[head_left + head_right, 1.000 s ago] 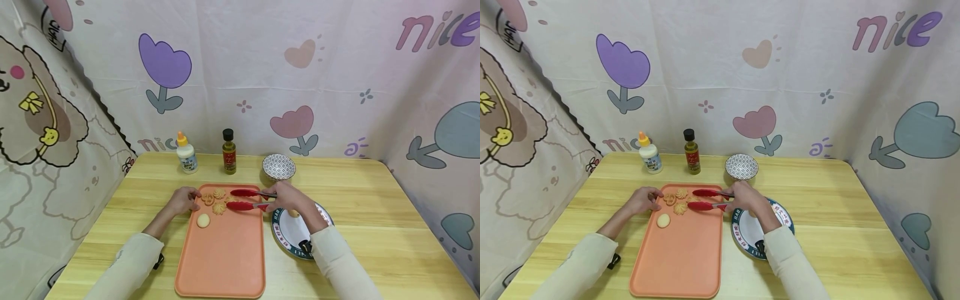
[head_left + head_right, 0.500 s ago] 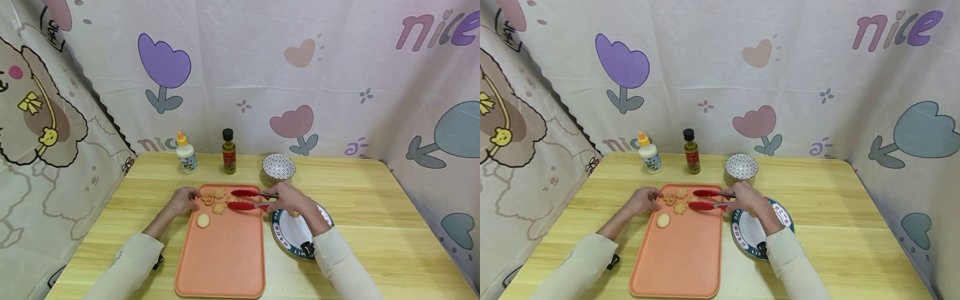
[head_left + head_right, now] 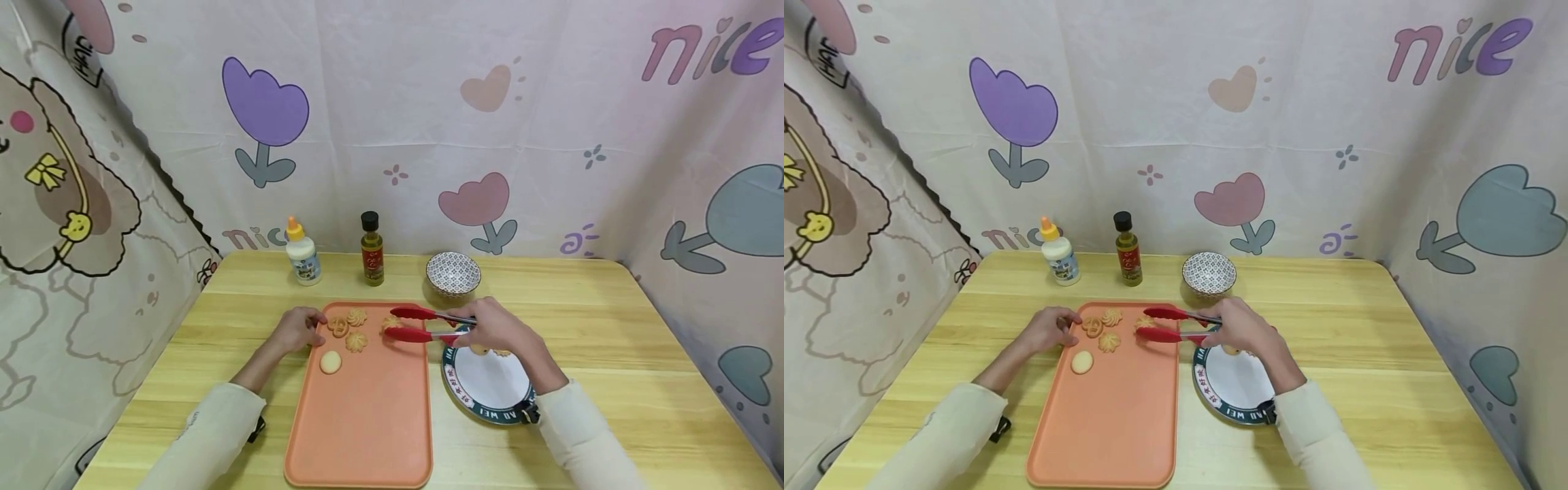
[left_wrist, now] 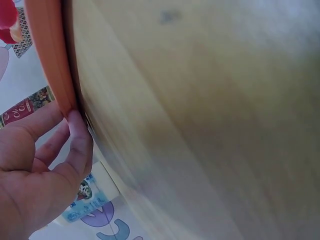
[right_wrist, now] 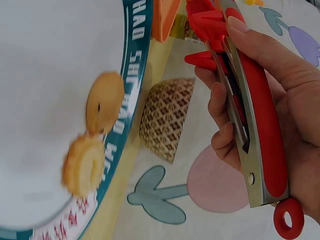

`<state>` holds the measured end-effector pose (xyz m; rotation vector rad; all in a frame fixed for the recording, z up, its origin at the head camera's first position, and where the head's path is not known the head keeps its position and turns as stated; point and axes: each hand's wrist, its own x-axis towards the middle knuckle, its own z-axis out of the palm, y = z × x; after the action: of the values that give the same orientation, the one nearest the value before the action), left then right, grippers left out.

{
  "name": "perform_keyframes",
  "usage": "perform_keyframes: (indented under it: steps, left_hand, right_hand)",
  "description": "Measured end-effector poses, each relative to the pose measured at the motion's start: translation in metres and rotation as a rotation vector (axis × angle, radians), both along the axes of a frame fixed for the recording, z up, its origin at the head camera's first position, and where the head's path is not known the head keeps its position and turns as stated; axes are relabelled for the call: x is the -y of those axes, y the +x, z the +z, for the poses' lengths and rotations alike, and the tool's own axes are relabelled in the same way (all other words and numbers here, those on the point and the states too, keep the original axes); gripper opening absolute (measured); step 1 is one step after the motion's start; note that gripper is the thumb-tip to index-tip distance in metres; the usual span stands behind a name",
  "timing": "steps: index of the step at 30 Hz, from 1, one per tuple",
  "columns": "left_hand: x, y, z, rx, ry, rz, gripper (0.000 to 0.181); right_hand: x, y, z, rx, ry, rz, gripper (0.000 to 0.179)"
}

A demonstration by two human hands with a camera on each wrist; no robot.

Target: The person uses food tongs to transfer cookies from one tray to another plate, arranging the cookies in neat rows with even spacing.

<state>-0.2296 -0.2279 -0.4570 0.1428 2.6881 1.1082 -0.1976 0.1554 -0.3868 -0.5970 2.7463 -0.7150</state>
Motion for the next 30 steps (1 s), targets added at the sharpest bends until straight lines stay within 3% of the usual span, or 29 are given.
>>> perform_keyframes:
  steps: [6,13,20,30]
  left_hand:
    - [0.001,0.0,0.0,-0.002,0.001,-0.001,0.034]
    - [0.001,0.0,0.0,0.014,0.019,0.003,0.033]
    - [0.001,0.0,0.001,-0.008,-0.001,-0.009,0.034]
    - [0.001,-0.001,0.001,-0.012,-0.002,-0.015,0.034]
  right_hand:
    - [-0.014,0.011,0.009,0.049,0.005,-0.051,0.053]
    - [-0.038,0.028,0.018,0.0,0.055,-0.064,0.057]
    - [-0.062,0.046,0.018,-0.04,0.123,-0.088,0.061]
    - [-0.091,0.06,0.016,-0.021,0.1,-0.119,0.062]
